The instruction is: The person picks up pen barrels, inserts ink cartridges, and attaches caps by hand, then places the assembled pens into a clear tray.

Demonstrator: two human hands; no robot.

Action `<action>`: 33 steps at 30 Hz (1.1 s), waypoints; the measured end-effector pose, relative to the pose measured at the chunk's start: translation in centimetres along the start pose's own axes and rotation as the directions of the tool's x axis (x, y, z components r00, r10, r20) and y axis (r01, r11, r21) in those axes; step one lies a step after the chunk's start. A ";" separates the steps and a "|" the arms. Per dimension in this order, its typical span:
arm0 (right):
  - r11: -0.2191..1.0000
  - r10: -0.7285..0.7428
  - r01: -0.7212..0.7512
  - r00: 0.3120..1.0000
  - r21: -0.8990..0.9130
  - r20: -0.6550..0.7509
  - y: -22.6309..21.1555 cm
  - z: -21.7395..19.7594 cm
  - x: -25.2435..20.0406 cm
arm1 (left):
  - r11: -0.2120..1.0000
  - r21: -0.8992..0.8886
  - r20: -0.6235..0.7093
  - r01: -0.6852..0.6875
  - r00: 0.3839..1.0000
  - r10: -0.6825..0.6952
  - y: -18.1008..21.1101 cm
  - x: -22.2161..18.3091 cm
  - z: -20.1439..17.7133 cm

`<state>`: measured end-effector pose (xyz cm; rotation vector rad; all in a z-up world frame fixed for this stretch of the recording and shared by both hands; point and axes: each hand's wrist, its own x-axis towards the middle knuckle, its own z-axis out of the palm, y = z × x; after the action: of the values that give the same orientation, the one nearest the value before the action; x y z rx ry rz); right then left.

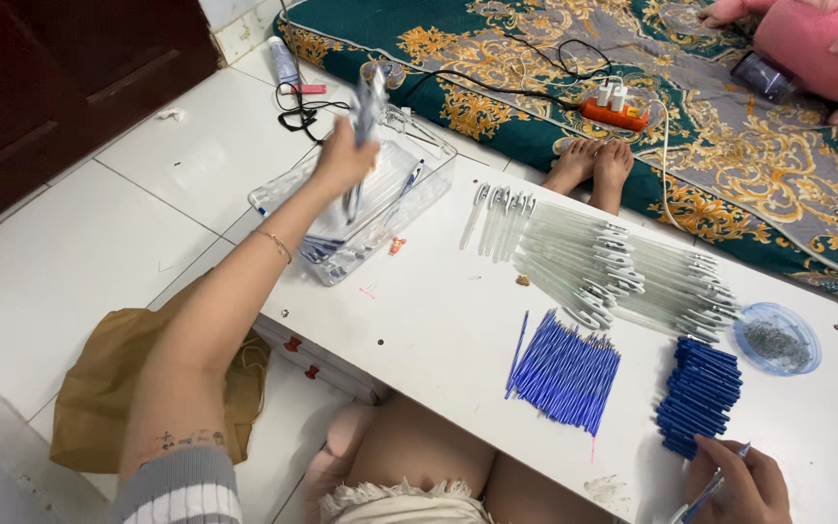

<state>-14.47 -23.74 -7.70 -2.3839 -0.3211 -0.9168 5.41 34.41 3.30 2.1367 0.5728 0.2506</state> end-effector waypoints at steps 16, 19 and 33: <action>0.999 -0.036 0.037 0.995 0.016 -0.093 -0.3 0.5 0.3 | 0.505 0.840 -0.157 -0.196 0.804 0.573 -6.0 -15.9 12.9; 1.000 0.001 -0.001 1.000 -0.013 -0.010 -0.3 0.1 0.3 | 0.479 0.878 -0.327 -0.021 0.703 0.631 -6.3 -17.0 12.4; 0.999 -0.037 0.037 0.999 -0.014 -0.013 1.5 0.3 0.0 | 0.377 0.899 -0.161 -0.225 0.630 0.760 -5.1 -18.3 10.6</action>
<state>-13.70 -24.77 -8.49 -2.3910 -0.3556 -0.9535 -8.14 20.43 -6.49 3.1924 0.2846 1.2661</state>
